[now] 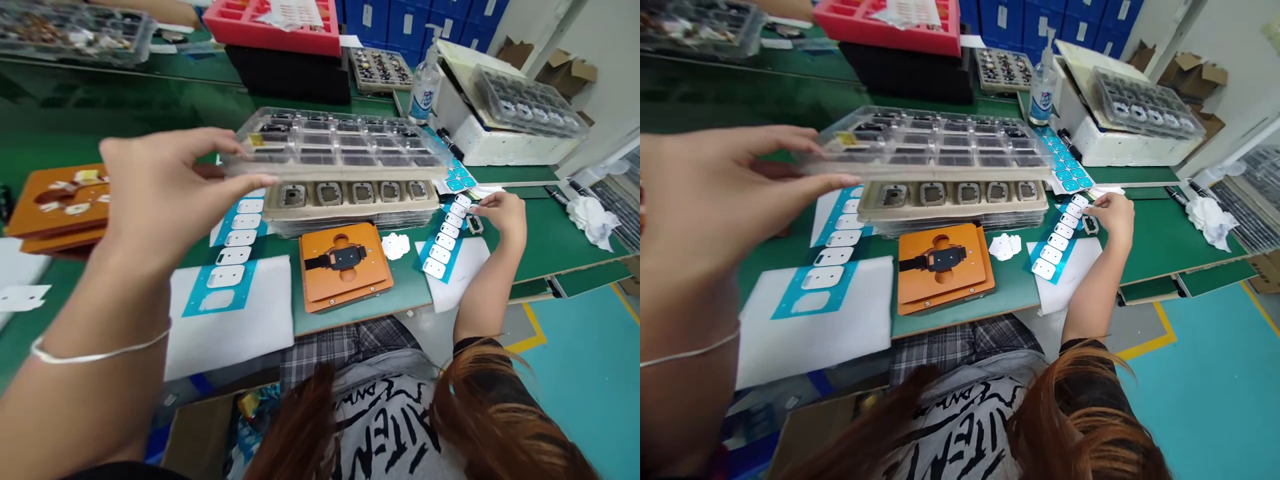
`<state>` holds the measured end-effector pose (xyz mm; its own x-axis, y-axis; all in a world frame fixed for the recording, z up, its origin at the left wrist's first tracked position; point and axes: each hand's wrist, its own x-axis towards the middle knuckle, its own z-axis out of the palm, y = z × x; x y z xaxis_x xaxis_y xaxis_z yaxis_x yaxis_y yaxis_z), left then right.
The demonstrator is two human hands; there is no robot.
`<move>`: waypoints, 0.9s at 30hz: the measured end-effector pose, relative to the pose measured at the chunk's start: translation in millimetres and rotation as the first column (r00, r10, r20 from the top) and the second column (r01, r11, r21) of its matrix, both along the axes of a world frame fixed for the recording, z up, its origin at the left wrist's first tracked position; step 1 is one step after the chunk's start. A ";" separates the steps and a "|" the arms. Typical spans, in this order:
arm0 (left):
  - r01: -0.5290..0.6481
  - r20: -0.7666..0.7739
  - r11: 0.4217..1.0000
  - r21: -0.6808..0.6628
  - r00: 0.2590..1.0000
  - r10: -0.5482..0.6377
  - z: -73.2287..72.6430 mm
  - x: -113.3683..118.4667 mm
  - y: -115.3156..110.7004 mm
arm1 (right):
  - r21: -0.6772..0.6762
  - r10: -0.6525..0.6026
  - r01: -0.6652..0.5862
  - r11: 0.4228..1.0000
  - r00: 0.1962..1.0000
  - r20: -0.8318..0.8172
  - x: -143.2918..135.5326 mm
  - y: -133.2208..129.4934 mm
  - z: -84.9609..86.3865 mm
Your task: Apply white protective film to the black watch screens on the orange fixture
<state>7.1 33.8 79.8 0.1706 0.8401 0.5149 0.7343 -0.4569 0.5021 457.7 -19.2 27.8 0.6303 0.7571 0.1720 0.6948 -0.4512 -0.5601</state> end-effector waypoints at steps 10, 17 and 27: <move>-0.015 -0.067 0.999 0.045 0.998 0.018 -37.8 -4.5 -6.5 | -0.051 -0.091 0.098 0.994 0.988 0.126 -16.2 0.7 1.5; 0.034 -0.217 0.999 -0.003 0.976 -0.034 -49.3 -11.6 -16.3 | -0.178 0.607 -0.596 0.783 0.795 0.007 -64.9 -41.5 8.4; 0.066 -0.079 0.997 0.043 0.995 -0.062 -56.9 -27.0 -45.8 | -0.427 0.860 -0.767 0.479 0.507 0.055 -86.8 -80.8 -15.2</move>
